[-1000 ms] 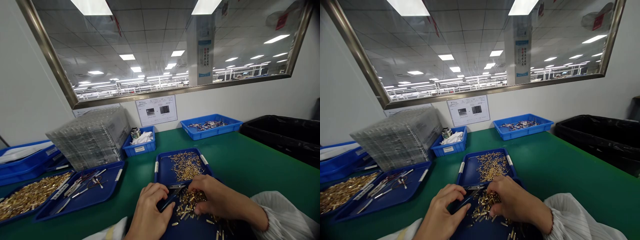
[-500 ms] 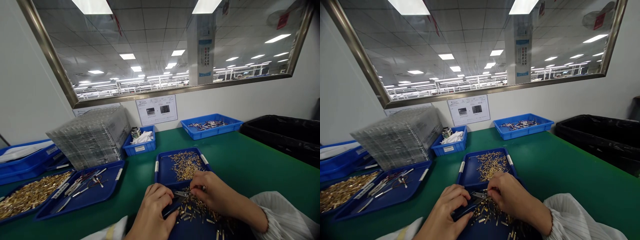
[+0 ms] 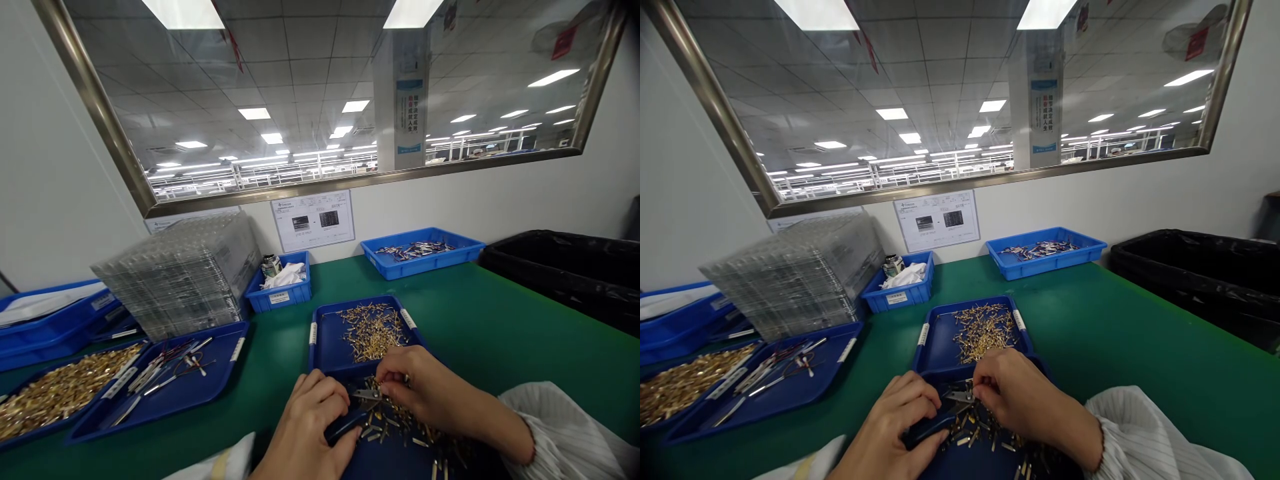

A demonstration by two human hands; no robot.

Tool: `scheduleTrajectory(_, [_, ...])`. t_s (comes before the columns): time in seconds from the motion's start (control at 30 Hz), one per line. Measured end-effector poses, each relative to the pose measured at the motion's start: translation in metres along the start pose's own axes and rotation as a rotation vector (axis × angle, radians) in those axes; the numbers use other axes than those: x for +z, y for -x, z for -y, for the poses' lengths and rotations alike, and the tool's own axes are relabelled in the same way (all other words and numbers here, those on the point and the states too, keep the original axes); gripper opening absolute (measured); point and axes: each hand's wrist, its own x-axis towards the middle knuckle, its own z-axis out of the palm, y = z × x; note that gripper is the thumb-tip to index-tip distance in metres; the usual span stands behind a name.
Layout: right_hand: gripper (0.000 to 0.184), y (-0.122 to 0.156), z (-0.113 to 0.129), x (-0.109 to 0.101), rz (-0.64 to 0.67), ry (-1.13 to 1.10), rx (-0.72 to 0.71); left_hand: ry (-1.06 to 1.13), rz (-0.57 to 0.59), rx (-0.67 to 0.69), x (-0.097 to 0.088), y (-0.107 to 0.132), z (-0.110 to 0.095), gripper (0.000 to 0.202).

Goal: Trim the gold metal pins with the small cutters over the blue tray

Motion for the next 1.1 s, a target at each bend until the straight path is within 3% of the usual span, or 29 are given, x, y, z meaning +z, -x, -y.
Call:
scheduleTrajectory(0.63, [0.015,-0.005,0.003,0.005,-0.048,-0.109,0.054,0.022,-0.116,0.009,0.003,0.002,0.001,0.012])
scheduleTrajectory(0.9, [0.017,-0.006,0.011,0.006,-0.214,-0.127,0.058,0.015,-0.258,0.131,0.002,0.001,-0.002,0.010])
scheduleTrajectory(1.1, [0.014,-0.010,0.008,0.007,-0.227,-0.516,0.176,0.090,-0.306,0.083,0.004,0.001,-0.001,0.011])
